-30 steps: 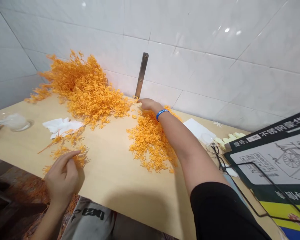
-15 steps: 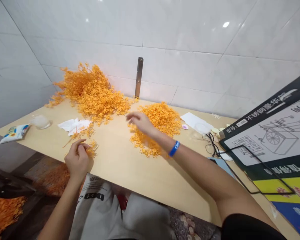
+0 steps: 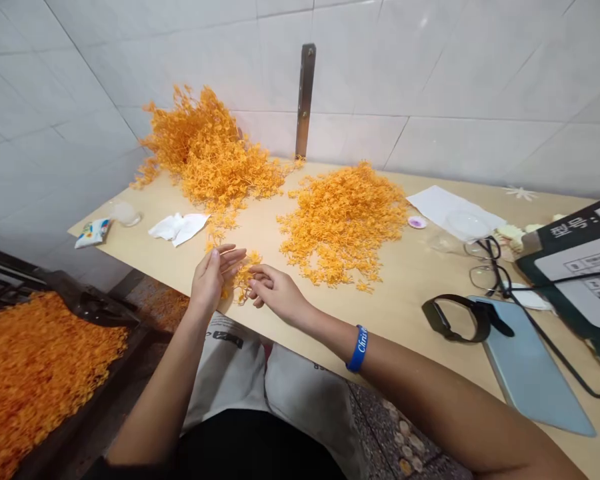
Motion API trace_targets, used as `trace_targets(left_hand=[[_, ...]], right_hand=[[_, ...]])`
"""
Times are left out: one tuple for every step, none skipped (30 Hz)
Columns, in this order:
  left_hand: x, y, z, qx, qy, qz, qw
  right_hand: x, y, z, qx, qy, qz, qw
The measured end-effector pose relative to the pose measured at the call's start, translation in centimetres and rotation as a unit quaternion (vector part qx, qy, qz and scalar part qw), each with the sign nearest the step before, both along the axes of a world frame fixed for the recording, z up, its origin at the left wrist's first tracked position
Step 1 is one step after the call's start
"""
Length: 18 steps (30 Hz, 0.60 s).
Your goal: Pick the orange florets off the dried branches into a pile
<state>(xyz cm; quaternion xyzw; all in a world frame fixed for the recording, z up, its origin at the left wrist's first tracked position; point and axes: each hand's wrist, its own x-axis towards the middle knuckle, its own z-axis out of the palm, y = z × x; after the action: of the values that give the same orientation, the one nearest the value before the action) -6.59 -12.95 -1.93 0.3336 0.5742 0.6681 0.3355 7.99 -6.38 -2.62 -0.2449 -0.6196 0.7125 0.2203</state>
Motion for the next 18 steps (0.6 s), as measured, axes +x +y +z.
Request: trace_targets(left_hand=[[0.1, 0.1, -0.2, 0.002, 0.011, -0.005, 1.0], [0.1, 0.1, -0.4, 0.002, 0.028, -0.01, 1.0], [0.2, 0.1, -0.4, 0.002, 0.045, -0.014, 0.999], [0.3, 0.0, -0.3, 0.002, 0.061, -0.019, 0.998], [0.3, -0.1, -0.1, 0.002, 0.074, -0.024, 0.997], [0.3, -0.2, 0.3, 0.006, 0.088, -0.026, 0.996], [0.2, -0.3, 0.9, 0.013, 0.108, -0.023, 0.994], [0.1, -0.5, 1.5, 0.023, 0.138, -0.014, 0.99], [-0.2, -0.6, 2.1, 0.032, 0.178, -0.002, 0.983], [-0.4, -0.8, 2.7, 0.035, 0.228, 0.009, 0.973], [-0.7, -0.9, 3.1, 0.031, 0.284, 0.013, 0.958], [-1.0, -0.9, 3.2, 0.017, 0.34, 0.007, 0.94], [-1.3, -0.9, 3.2, -0.007, 0.39, -0.009, 0.921], [-1.5, -0.9, 2.9, -0.039, 0.432, -0.032, 0.9], [-1.7, -0.9, 2.5, -0.078, 0.464, -0.057, 0.881], [-1.8, -0.8, 2.1, -0.117, 0.489, -0.08, 0.861], [-1.7, -0.8, 1.6, -0.153, 0.506, -0.096, 0.843], [-1.6, -0.7, 1.2, -0.182, 0.519, -0.107, 0.828]], right_hand=[[0.0, 0.0, 0.0, 0.014, -0.007, -0.002, 1.0], [0.1, -0.1, 0.0, 0.04, -0.017, -0.006, 0.999], [0.2, -0.2, 0.0, 0.078, -0.03, -0.01, 0.996], [0.3, -0.3, 0.0, 0.125, -0.041, -0.017, 0.991], [0.4, -0.3, -0.1, 0.177, -0.051, -0.026, 0.983], [0.6, -0.3, -0.1, 0.227, -0.058, -0.034, 0.972], [0.7, -0.2, -0.1, 0.268, -0.064, -0.04, 0.96], [0.7, -0.1, -0.1, 0.296, -0.071, -0.043, 0.952], [0.8, 0.0, 0.0, 0.311, -0.079, -0.042, 0.946], [0.8, 0.1, 0.0, 0.313, -0.087, -0.039, 0.945], [0.9, 0.2, 0.1, 0.305, -0.094, -0.035, 0.947], [0.9, 0.3, 0.1, 0.29, -0.1, -0.029, 0.951], [0.9, 0.4, 0.1, 0.268, -0.105, -0.022, 0.957], [0.8, 0.4, 0.1, 0.242, -0.106, -0.014, 0.964], [0.8, 0.5, 0.0, 0.212, -0.105, -0.006, 0.972], [0.8, 0.6, -0.1, 0.181, -0.1, 0.001, 0.978], [0.8, 0.7, -0.1, 0.151, -0.093, 0.007, 0.984], [0.8, 0.7, -0.2, 0.125, -0.085, 0.01, 0.988]])
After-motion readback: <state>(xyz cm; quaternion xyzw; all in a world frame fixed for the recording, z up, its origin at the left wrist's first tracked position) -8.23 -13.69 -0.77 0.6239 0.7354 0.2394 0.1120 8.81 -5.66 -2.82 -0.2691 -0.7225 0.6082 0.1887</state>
